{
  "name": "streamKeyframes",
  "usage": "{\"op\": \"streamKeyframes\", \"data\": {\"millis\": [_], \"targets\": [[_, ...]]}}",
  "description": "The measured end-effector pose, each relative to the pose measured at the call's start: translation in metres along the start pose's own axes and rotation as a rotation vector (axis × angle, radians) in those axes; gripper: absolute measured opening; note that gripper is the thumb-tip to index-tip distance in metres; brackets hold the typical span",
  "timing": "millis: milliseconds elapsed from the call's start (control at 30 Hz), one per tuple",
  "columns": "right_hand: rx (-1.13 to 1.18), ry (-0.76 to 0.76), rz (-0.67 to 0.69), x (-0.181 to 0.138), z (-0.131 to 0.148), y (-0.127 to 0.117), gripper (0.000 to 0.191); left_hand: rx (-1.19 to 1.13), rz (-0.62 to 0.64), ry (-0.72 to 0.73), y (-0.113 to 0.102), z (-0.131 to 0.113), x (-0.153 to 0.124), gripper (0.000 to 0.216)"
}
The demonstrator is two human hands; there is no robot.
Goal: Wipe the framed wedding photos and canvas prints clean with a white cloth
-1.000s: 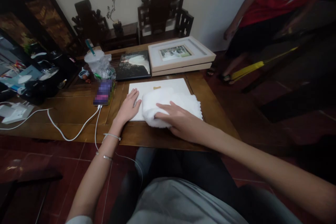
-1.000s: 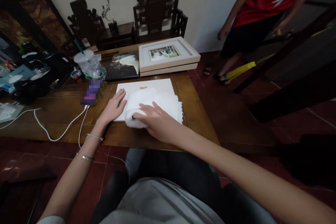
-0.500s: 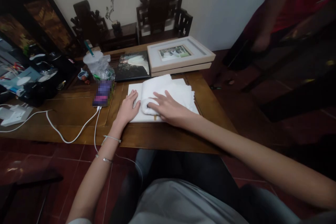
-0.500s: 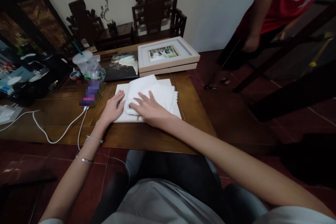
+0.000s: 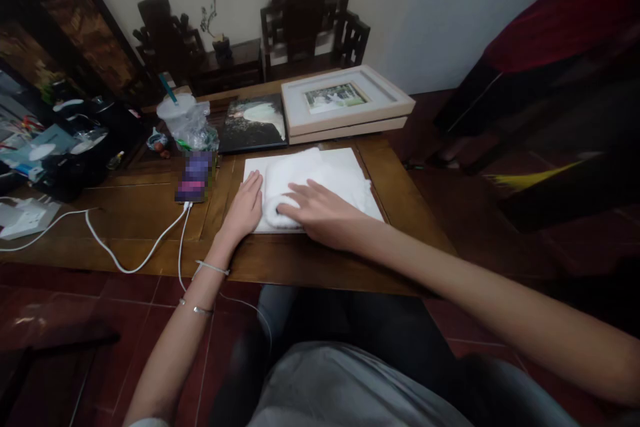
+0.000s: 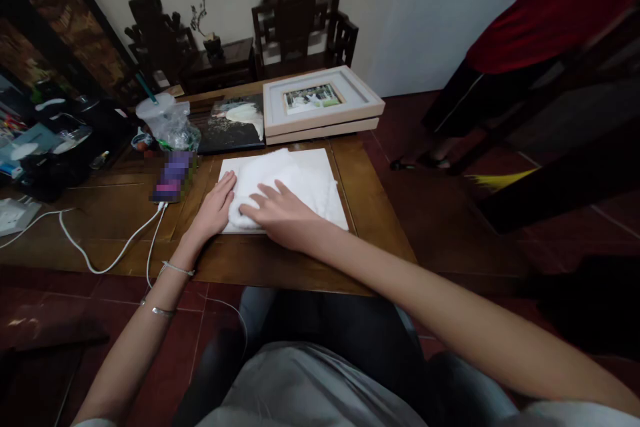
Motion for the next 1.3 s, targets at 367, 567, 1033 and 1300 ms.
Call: {"op": "streamKeyframes", "data": {"millis": [367, 567, 1033, 1300], "targets": [[-0.051, -0.025, -0.072, 0.025, -0.027, 0.006, 0.052, -0.018, -0.024, 0.017, -0.002, 0.002, 0.001, 0.050], [0.073, -0.230, -0.037, -0.031, 0.043, 0.000, 0.047, -0.022, -0.022, 0.020, 0.000, 0.003, 0.001, 0.049], [0.096, 0.173, -0.021, 0.035, -0.039, -0.007, 0.054, -0.083, -0.036, -0.007, -0.004, 0.001, 0.000, 0.048], [0.072, -0.016, 0.058, 0.042, -0.001, 0.015, 0.053, -0.409, -0.213, -0.273, -0.028, 0.016, -0.003, 0.060]]}}
Point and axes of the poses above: each hand's wrist, its own x-axis towards the middle knuckle, its own y-axis out of the palm, z = x × y, the point moved 10 cm from there along x, towards the middle knuckle, and after that the axes turned 9 degrees about x, right-handed, at the moved point
